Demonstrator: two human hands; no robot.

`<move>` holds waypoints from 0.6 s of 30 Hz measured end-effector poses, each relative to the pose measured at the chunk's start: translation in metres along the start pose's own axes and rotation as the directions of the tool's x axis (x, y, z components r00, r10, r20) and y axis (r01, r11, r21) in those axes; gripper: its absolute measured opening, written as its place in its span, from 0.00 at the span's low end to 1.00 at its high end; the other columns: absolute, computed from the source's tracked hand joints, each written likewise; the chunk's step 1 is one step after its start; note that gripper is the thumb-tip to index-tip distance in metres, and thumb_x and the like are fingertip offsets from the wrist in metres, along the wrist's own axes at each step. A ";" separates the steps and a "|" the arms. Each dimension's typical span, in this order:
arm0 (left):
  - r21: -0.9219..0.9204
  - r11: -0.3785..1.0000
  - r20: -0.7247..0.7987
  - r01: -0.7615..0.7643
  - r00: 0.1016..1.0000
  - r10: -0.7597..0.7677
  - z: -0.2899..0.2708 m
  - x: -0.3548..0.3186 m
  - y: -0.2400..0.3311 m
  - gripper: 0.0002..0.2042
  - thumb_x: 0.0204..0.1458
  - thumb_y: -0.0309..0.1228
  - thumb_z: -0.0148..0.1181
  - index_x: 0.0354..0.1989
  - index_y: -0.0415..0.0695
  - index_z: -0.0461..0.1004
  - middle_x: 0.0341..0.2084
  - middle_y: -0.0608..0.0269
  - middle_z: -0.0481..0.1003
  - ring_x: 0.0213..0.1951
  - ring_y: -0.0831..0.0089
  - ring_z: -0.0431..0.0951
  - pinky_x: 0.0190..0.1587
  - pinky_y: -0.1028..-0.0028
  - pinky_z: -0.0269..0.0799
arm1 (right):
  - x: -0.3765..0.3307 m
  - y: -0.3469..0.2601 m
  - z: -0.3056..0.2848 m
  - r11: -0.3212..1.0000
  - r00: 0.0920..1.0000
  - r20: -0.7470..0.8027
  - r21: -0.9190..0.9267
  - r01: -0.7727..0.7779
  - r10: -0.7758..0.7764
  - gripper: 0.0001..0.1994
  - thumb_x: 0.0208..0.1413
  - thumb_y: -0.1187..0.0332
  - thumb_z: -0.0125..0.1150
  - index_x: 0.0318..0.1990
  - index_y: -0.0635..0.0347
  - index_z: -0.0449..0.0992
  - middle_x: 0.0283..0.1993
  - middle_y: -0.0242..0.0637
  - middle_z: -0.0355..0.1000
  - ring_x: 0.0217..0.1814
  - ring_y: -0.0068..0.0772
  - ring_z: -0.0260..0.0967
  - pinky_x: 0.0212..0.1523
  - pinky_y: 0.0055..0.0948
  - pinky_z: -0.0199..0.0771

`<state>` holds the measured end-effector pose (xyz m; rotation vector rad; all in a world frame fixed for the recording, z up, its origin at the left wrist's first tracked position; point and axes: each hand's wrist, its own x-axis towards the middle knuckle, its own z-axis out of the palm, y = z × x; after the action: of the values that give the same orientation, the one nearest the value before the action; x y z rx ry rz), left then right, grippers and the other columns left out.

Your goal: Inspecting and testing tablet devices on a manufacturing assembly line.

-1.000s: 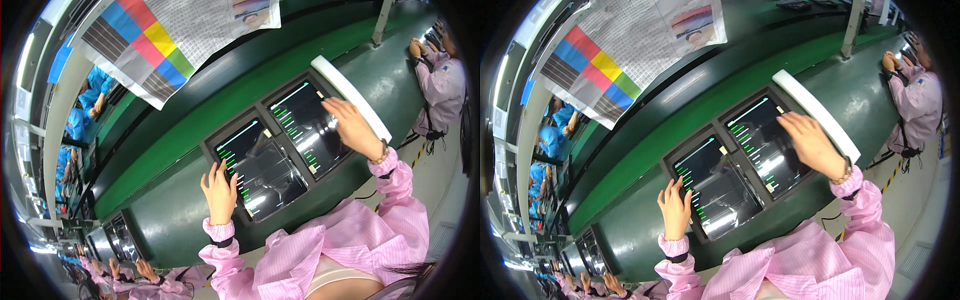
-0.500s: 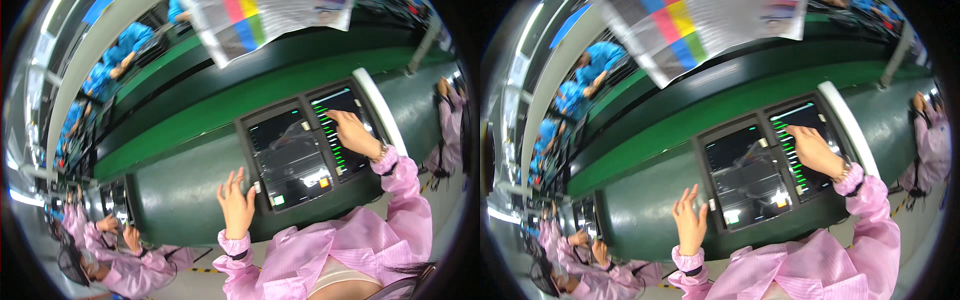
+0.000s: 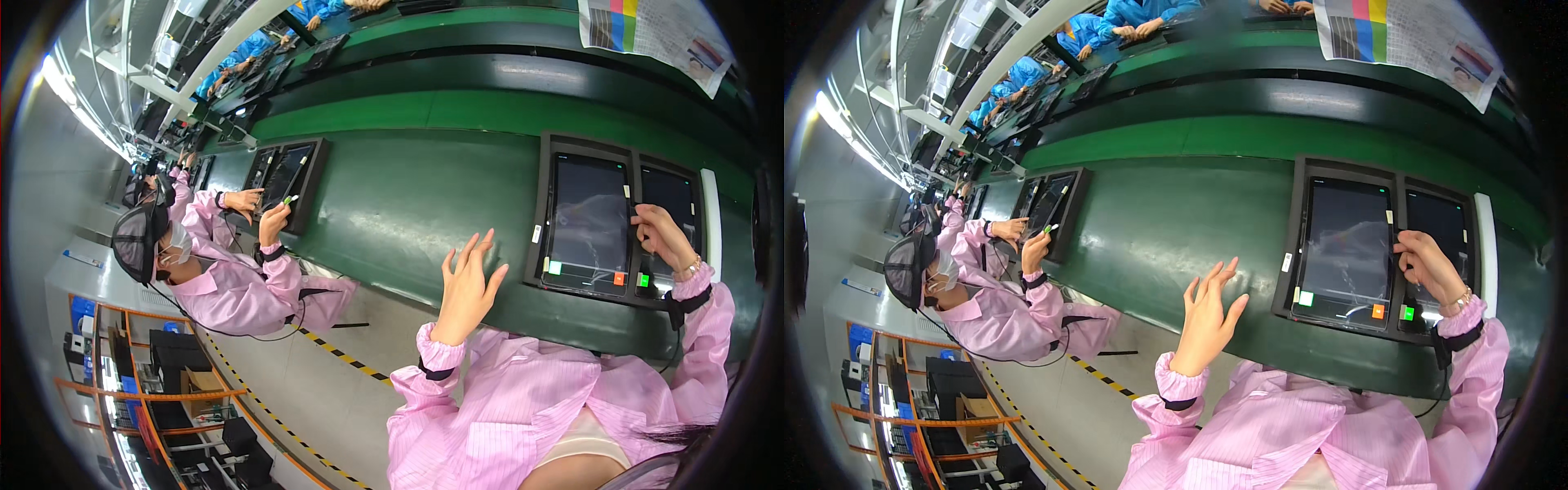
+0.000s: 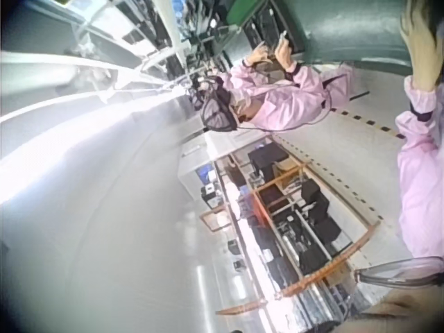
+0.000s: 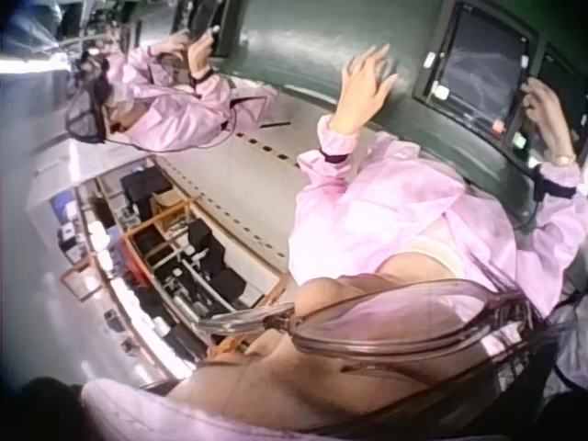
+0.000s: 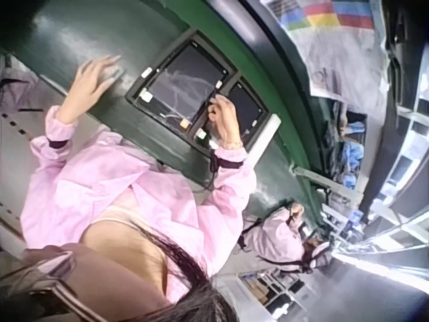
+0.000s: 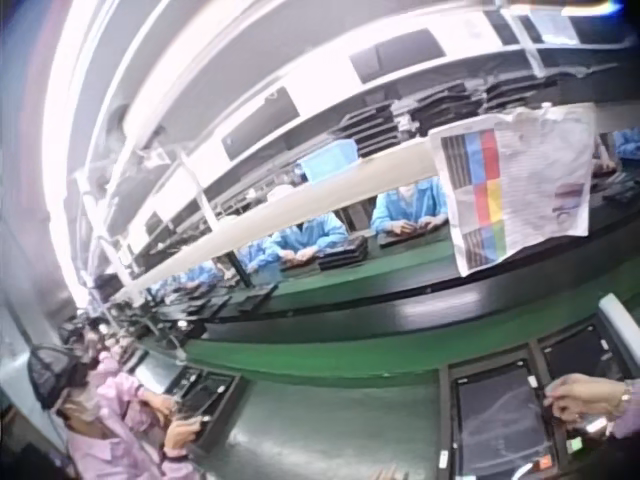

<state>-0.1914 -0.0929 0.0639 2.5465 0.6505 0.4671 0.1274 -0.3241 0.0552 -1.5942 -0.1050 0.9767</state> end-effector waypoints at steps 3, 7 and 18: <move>-0.035 0.999 -0.004 -0.028 1.000 0.028 0.000 -0.006 0.007 0.27 0.60 0.38 0.53 0.65 0.43 0.55 0.54 0.56 0.69 0.65 0.63 0.58 0.65 0.49 0.45 | 0.005 0.001 0.007 0.998 0.989 0.145 0.062 0.018 -0.027 0.13 0.63 0.56 0.53 0.41 0.57 0.68 0.30 0.25 0.63 0.19 0.11 0.51 0.14 0.15 0.48; -0.088 0.993 0.015 -0.079 0.997 0.081 0.004 -0.005 0.019 0.25 0.60 0.37 0.53 0.62 0.43 0.57 0.58 0.56 0.66 0.65 0.63 0.59 0.65 0.51 0.45 | -0.001 0.005 0.024 0.975 0.958 0.191 -0.017 0.219 -0.212 0.16 0.65 0.52 0.48 0.40 0.54 0.73 0.19 0.16 0.57 0.16 0.08 0.46 0.14 0.13 0.43; -0.906 0.409 0.152 0.108 0.985 0.076 0.051 0.044 0.048 0.24 0.66 0.30 0.41 0.67 0.38 0.46 0.67 0.49 0.53 0.68 0.61 0.54 0.66 0.67 0.50 | -0.071 0.006 0.042 0.825 0.833 -0.087 0.113 0.554 -0.547 0.14 0.67 0.56 0.46 0.39 0.55 0.70 0.27 0.19 0.64 0.24 0.07 0.58 0.23 0.12 0.58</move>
<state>-0.1158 -0.1256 0.0552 1.4576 0.2087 0.4197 0.0529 -0.3335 0.0897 -1.3474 -0.4342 0.4743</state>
